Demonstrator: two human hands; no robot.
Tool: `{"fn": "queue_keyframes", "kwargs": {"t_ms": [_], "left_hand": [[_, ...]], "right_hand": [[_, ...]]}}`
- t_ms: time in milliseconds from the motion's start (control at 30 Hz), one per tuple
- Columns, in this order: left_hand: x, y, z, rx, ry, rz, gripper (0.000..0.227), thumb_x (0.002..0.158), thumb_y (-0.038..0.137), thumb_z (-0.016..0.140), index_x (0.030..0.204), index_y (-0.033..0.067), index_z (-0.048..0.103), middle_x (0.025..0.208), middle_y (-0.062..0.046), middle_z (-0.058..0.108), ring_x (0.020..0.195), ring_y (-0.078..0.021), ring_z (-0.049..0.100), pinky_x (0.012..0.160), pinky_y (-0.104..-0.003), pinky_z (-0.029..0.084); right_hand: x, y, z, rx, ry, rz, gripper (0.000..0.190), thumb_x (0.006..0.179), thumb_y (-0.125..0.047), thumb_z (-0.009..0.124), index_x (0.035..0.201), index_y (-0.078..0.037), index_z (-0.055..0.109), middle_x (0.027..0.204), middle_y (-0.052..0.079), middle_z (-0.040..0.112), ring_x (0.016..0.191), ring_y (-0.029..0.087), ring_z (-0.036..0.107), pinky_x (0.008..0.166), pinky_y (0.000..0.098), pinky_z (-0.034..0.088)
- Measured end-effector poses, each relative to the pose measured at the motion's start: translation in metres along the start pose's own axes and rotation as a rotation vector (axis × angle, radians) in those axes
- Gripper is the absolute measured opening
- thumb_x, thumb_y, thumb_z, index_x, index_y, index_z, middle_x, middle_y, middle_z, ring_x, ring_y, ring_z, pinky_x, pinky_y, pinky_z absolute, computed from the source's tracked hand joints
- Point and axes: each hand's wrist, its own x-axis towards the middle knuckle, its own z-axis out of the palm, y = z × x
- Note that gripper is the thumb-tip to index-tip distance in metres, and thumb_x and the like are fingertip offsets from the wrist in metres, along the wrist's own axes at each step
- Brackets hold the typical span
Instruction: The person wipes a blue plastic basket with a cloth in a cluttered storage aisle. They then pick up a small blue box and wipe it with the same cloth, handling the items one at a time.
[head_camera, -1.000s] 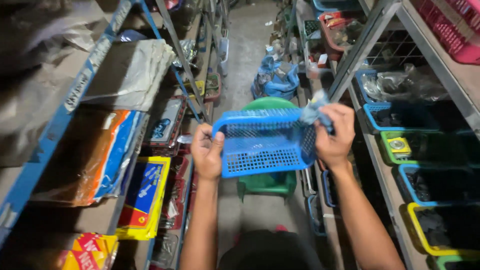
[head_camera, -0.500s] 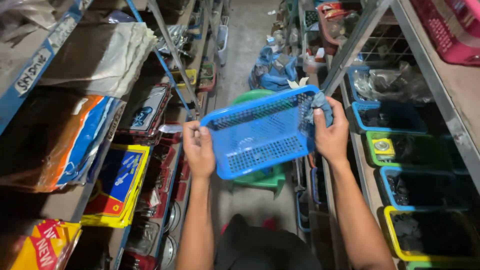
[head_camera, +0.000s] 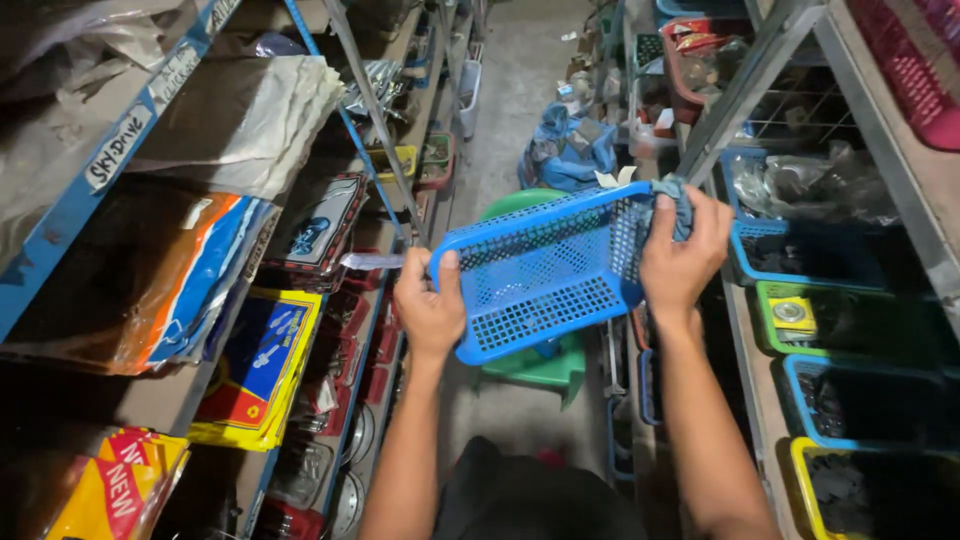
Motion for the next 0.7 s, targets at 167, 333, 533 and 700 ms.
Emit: {"fn": "queue_keyframes", "kwargs": {"t_ms": [167, 333, 533, 700], "left_hand": [[0.006, 0.002, -0.001, -0.053, 0.014, 0.012, 0.035, 0.102, 0.022, 0.064, 0.074, 0.0106, 0.047, 0.059, -0.009, 0.045, 0.056, -0.0194, 0.046, 0.056, -0.034, 0.041], [0.018, 0.01, -0.007, -0.148, -0.01, 0.0, 0.036, 0.106, 0.021, 0.059, 0.074, 0.0108, 0.046, 0.06, -0.005, 0.044, 0.06, -0.0146, 0.045, 0.06, -0.031, 0.042], [0.029, -0.007, -0.032, -0.148, -0.021, 0.018, 0.034, 0.105, 0.02, 0.059, 0.076, 0.0096, 0.047, 0.061, -0.008, 0.045, 0.061, -0.0164, 0.047, 0.061, -0.033, 0.044], [0.029, -0.002, -0.051, -0.146, -0.045, 0.019, 0.031, 0.105, 0.019, 0.059, 0.078, 0.0074, 0.05, 0.063, -0.013, 0.049, 0.065, -0.0175, 0.051, 0.065, -0.036, 0.047]], "right_hand": [[0.006, -0.034, 0.031, -0.071, 0.08, -0.304, 0.026, 0.106, -0.023, 0.07, 0.119, -0.002, 0.076, 0.11, 0.015, 0.064, 0.102, 0.038, 0.062, 0.092, 0.0476, 0.046], [-0.017, -0.092, 0.062, 0.023, 0.019, -0.411, 0.028, 0.103, -0.023, 0.066, 0.125, -0.007, 0.076, 0.114, 0.016, 0.064, 0.104, 0.039, 0.062, 0.093, 0.049, 0.048], [-0.014, -0.093, 0.064, 0.017, -0.001, -0.532, 0.027, 0.098, -0.025, 0.07, 0.119, -0.012, 0.08, 0.112, 0.012, 0.067, 0.096, 0.033, 0.065, 0.087, 0.0454, 0.053], [-0.011, -0.104, 0.055, -0.095, 0.029, -0.427, 0.027, 0.104, -0.017, 0.067, 0.126, -0.003, 0.075, 0.111, 0.014, 0.064, 0.096, 0.035, 0.064, 0.085, 0.046, 0.049]]}}
